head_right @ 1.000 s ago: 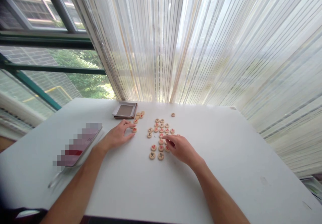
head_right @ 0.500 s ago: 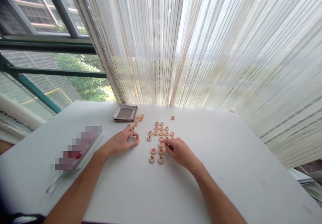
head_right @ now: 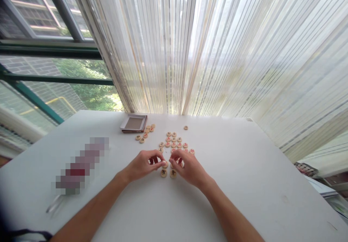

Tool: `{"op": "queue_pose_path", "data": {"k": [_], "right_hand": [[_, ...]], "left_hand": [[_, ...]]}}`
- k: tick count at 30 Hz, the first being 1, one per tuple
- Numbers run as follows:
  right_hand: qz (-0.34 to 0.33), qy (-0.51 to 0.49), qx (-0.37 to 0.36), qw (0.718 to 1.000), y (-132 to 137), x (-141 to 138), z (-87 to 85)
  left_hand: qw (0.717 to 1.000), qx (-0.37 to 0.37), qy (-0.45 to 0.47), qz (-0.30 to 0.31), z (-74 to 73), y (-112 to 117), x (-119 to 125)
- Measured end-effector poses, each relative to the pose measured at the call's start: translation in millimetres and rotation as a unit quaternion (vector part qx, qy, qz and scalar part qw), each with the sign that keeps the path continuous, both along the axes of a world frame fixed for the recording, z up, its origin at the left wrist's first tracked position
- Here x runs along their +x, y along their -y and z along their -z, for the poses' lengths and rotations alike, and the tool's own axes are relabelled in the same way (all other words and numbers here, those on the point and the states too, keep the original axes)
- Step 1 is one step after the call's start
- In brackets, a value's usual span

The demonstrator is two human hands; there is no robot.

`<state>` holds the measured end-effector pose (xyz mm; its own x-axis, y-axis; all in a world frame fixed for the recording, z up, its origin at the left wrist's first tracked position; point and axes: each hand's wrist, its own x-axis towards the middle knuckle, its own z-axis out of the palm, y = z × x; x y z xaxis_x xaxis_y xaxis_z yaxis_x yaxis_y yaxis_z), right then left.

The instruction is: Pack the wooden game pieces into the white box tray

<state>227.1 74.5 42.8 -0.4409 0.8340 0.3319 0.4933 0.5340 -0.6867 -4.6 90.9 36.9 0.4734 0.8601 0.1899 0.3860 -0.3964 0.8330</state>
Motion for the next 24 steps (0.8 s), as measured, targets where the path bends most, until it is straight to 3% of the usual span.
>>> {"op": "queue_pose_path", "data": {"k": [5, 9, 13, 17, 20, 24], "right_hand": [[-0.022, -0.057, 0.014, 0.998, 4.9, -8.4, 0.7], [-0.038, -0.101, 0.017, 0.994, 6.8, -13.7, 2.0], [-0.016, -0.106, 0.024, 0.994, 4.7, -12.7, 3.0], [0.036, -0.134, 0.026, 0.990, -1.7, -4.8, 2.2], [0.065, -0.159, 0.035, 0.985, -6.1, 0.9, 1.0], [0.077, -0.166, 0.035, 0.982, -8.3, 3.5, -0.2]], "left_hand": [[0.982, -0.101, 0.159, 0.001, 2.3, 5.7, 12.4], [0.973, -0.140, 0.181, 0.014, 2.7, 5.8, 14.1], [0.989, -0.086, 0.122, 0.016, 1.0, 4.5, 10.9], [0.999, -0.006, -0.027, 0.029, -2.1, 1.6, -0.8], [0.993, 0.013, -0.108, 0.038, -2.7, 0.5, -6.5], [0.989, 0.015, -0.140, 0.050, -1.4, 1.1, -4.8]]}}
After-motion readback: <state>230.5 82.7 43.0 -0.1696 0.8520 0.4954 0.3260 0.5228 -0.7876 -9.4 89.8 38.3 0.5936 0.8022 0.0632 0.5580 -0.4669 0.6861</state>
